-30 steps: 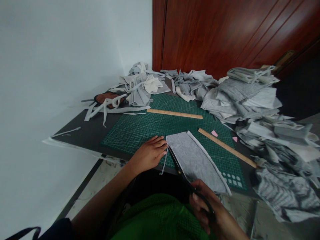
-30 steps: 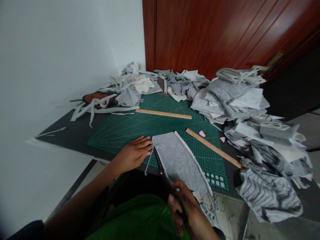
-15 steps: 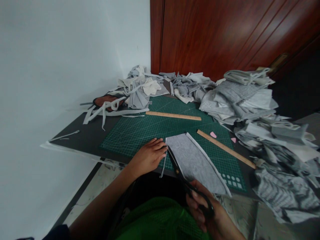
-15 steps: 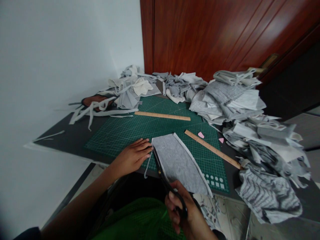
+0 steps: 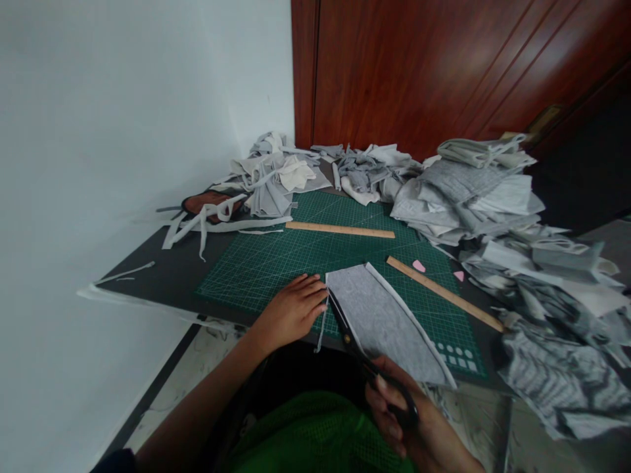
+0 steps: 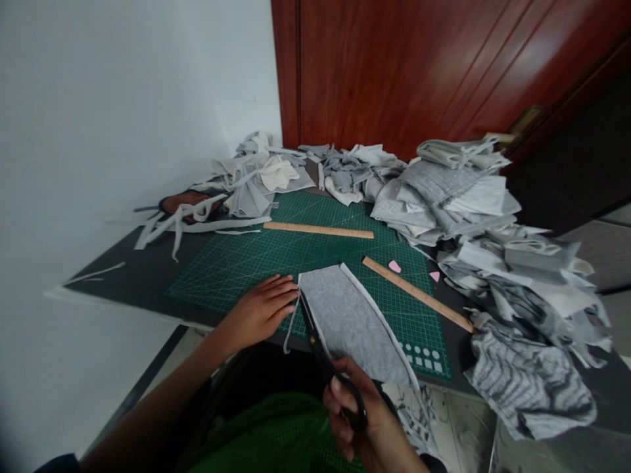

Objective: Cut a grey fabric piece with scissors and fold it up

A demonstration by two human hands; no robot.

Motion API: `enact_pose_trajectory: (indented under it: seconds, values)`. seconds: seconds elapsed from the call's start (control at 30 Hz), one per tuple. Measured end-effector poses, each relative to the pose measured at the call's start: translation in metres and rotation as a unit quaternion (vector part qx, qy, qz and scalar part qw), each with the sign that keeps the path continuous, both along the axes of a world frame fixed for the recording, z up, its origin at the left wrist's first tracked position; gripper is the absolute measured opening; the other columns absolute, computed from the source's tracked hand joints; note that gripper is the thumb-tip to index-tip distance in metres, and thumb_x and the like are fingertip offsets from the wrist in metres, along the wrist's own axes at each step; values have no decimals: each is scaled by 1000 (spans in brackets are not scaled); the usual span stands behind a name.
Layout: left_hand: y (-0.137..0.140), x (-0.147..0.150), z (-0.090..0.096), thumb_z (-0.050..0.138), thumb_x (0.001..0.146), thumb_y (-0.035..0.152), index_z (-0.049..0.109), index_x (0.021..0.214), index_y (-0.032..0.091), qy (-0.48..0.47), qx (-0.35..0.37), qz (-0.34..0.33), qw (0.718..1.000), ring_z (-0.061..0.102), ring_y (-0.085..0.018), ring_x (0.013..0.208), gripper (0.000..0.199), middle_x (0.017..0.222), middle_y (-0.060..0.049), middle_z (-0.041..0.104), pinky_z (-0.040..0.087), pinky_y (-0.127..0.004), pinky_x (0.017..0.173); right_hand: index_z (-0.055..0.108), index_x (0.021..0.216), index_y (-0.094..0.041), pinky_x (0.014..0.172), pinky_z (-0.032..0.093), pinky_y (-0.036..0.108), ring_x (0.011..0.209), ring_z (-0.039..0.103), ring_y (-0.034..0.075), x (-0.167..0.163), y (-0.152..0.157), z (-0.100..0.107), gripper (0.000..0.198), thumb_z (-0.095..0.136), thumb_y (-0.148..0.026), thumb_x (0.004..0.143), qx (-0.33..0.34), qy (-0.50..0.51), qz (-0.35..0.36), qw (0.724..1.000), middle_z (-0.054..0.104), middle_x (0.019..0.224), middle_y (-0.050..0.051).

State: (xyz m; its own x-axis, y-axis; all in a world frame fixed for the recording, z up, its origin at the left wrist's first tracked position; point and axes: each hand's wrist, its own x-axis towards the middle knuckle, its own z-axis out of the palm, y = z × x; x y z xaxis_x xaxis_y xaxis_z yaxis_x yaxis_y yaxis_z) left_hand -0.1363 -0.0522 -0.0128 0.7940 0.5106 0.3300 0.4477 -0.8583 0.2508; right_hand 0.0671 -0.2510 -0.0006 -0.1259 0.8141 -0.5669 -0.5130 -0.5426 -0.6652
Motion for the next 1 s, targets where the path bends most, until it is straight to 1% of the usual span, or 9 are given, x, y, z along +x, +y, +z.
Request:
enact_pose_trajectory:
  seconds: [0.17, 0.23, 0.37, 0.43, 0.53, 0.6, 0.7, 0.8, 1.0]
  values:
    - [0, 0, 2, 53, 100, 35, 50, 144, 16, 3, 14, 9, 1000, 33, -28, 150, 48, 156, -10, 46, 33, -47, 123, 51, 106, -25, 34, 30, 12, 44, 36, 4, -2, 2, 4, 49, 78, -56, 79, 0, -35, 1, 999, 47, 68, -10]
    - [1, -1, 0, 51, 101, 36, 47, 147, 16, 11, 14, -2, 1000, 27, -29, 152, 50, 158, -8, 44, 30, -50, 124, 50, 106, -25, 33, 30, 12, 43, 35, 3, -3, 2, 4, 49, 77, -57, 79, 11, -48, 5, 999, 48, 68, -10]
    - [4, -1, -4, 47, 103, 34, 57, 139, 21, 9, -6, 15, 1000, 43, -26, 144, 40, 146, -5, 58, 32, -49, 122, 50, 105, -24, 33, 32, 13, 43, 36, 4, -4, 2, 5, 49, 77, -57, 80, 14, -71, 15, 997, 47, 67, -10]
    - [4, -1, -4, 48, 103, 34, 56, 141, 22, 3, -13, 33, 999, 45, -26, 142, 41, 146, -5, 58, 34, -48, 121, 51, 107, -25, 33, 32, 13, 44, 38, 4, -3, 1, 6, 50, 76, -58, 80, 7, -78, 15, 997, 48, 68, -10]
    - [3, -1, 1, 52, 100, 36, 38, 154, 22, 12, -17, 36, 999, 28, -28, 152, 58, 159, -6, 43, 31, -50, 122, 51, 107, -25, 34, 32, 13, 44, 37, 4, -2, -1, 7, 51, 76, -59, 79, 8, -78, 18, 997, 47, 67, -10]
    - [3, -1, 4, 53, 100, 38, 33, 156, 24, 33, -17, 15, 999, 18, -29, 155, 62, 163, -4, 35, 25, -54, 124, 51, 106, -24, 34, 31, 13, 43, 36, 4, -1, -2, 7, 50, 76, -59, 79, 13, -77, 19, 997, 47, 66, -10]
    - [4, -1, 4, 50, 101, 37, 48, 147, 25, 52, -21, -4, 998, 27, -29, 152, 47, 157, -2, 46, 20, -56, 125, 51, 103, -25, 34, 31, 13, 43, 35, 4, 0, -3, 6, 48, 76, -58, 80, 13, -79, 21, 997, 47, 67, -10]
    - [5, -2, 0, 50, 102, 35, 59, 138, 22, 32, -20, 23, 999, 42, -27, 145, 39, 146, -4, 58, 27, -53, 124, 51, 105, -25, 34, 30, 13, 43, 34, 4, 3, -5, 5, 47, 76, -57, 80, 12, -82, 26, 996, 47, 67, -10]
    - [3, -3, -2, 51, 101, 33, 65, 131, 19, 19, -4, 36, 999, 48, -28, 140, 36, 139, -7, 64, 33, -52, 121, 51, 113, -24, 34, 29, 13, 42, 33, 4, 14, -7, 5, 53, 77, -56, 80, -4, -97, 46, 994, 43, 61, -12]
